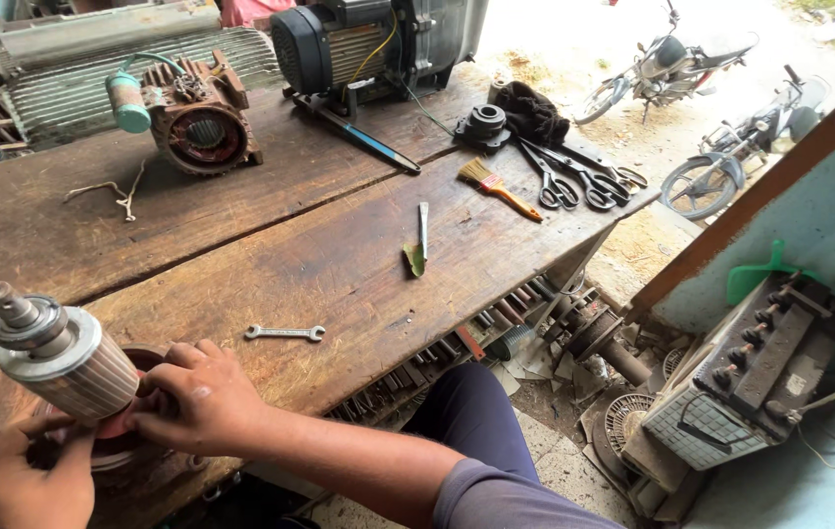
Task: The person places a motor rotor into a pump housing on a workbench, then uses a wrench to tighten bolts around the housing. They fit an end cover onto the assembly, adjust the rotor's position, and finally carry the assembled unit to another part of the workshop.
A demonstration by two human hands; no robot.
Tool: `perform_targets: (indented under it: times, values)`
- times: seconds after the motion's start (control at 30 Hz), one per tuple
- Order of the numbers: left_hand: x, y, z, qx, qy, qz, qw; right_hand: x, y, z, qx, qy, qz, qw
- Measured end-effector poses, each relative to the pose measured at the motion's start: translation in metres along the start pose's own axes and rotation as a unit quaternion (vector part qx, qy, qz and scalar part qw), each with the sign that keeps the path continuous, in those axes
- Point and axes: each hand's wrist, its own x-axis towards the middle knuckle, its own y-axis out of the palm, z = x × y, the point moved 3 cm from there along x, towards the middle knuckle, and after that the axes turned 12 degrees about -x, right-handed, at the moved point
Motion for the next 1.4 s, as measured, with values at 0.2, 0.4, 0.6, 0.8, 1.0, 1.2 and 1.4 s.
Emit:
perform_targets:
  times: [0.2, 0.4, 0.6, 0.8, 1.0, 1.2, 1.4]
  values:
    - [0.005, -0.004, -0.004, -0.06, -0.002, 0.06, 0.996, -0.002, 0.004, -0.003, -0.004, -0.001, 0.028, 1.0]
    - [0.003, 0.005, -0.006, -0.129, 0.075, 0.022, 0.989, -0.002, 0.005, -0.004, -0.01, -0.005, 0.008, 1.0]
    - [0.005, 0.009, 0.005, -0.028, -0.006, 0.024, 0.999, -0.006, 0.007, -0.006, -0.011, 0.014, 0.029, 0.999]
    - [0.008, 0.005, 0.001, -0.113, 0.116, 0.039, 0.986, -0.004, 0.007, -0.006, -0.031, -0.004, 0.032, 0.999]
    - [0.0, 0.002, -0.009, -0.058, 0.007, 0.011, 0.998, 0.002, 0.008, -0.006, -0.018, 0.004, 0.047, 0.999]
    - [0.003, -0.002, -0.015, -0.079, 0.086, 0.014, 0.993, 0.003, 0.001, -0.007, 0.017, 0.001, 0.019, 1.0]
    - [0.0, 0.003, -0.005, -0.037, -0.006, -0.014, 0.999, 0.005, 0.0, -0.007, -0.007, -0.016, 0.037, 0.999]
